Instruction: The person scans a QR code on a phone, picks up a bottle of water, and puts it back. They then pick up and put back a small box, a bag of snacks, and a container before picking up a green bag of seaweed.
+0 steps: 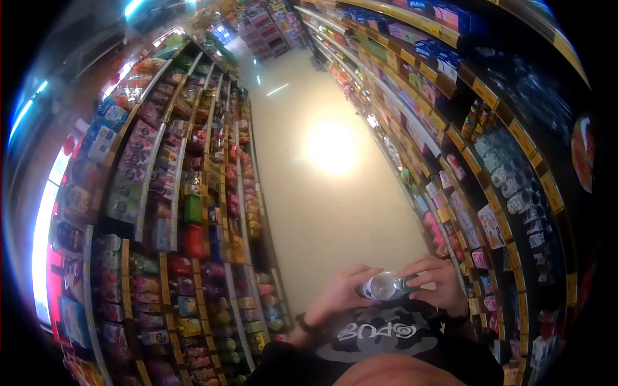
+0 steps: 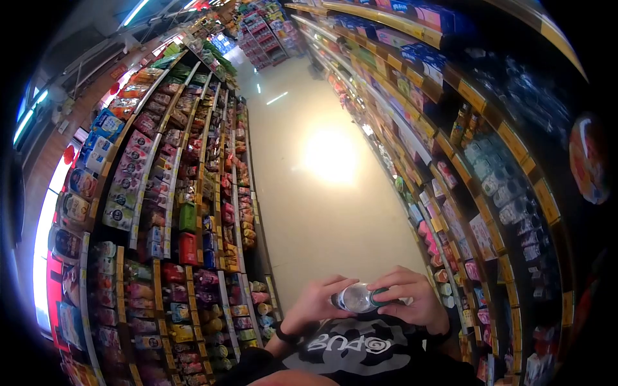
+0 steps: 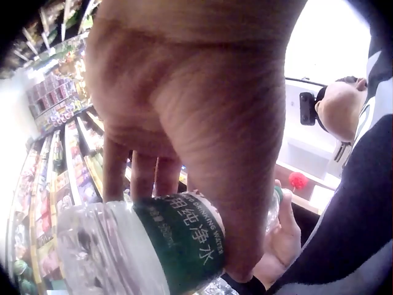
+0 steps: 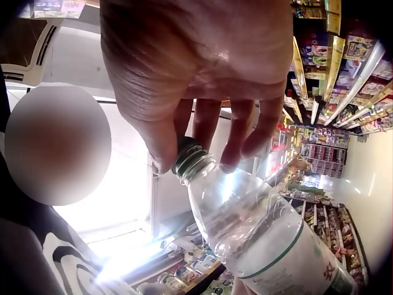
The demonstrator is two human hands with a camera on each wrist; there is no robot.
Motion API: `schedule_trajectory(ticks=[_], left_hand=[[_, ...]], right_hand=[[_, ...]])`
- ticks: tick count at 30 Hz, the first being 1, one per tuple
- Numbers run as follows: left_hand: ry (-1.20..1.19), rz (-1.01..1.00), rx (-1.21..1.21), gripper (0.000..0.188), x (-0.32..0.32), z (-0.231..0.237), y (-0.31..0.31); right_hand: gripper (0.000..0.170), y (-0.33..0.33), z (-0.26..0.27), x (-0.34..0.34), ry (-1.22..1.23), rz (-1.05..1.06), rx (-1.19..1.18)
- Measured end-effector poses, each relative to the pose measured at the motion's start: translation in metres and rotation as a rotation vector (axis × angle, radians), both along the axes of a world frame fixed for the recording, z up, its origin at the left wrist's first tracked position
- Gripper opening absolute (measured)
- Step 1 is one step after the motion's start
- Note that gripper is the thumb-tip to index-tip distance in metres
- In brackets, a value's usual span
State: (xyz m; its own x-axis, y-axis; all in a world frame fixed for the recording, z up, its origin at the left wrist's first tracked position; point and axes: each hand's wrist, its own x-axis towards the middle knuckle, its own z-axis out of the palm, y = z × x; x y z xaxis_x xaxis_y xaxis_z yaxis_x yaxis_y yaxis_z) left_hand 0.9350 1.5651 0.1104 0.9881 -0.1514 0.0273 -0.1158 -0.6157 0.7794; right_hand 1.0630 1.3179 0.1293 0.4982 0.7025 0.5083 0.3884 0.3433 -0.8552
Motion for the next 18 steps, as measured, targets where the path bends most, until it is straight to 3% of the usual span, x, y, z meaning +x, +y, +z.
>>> schedule_trajectory(ticks=[18], left_hand=[[0.026,-0.072,0.016,0.069,0.0085,0.0011,-0.0007]], right_hand=[[0.028,-0.0047,0.0009,-0.0001,-0.009,0.034,-0.019]])
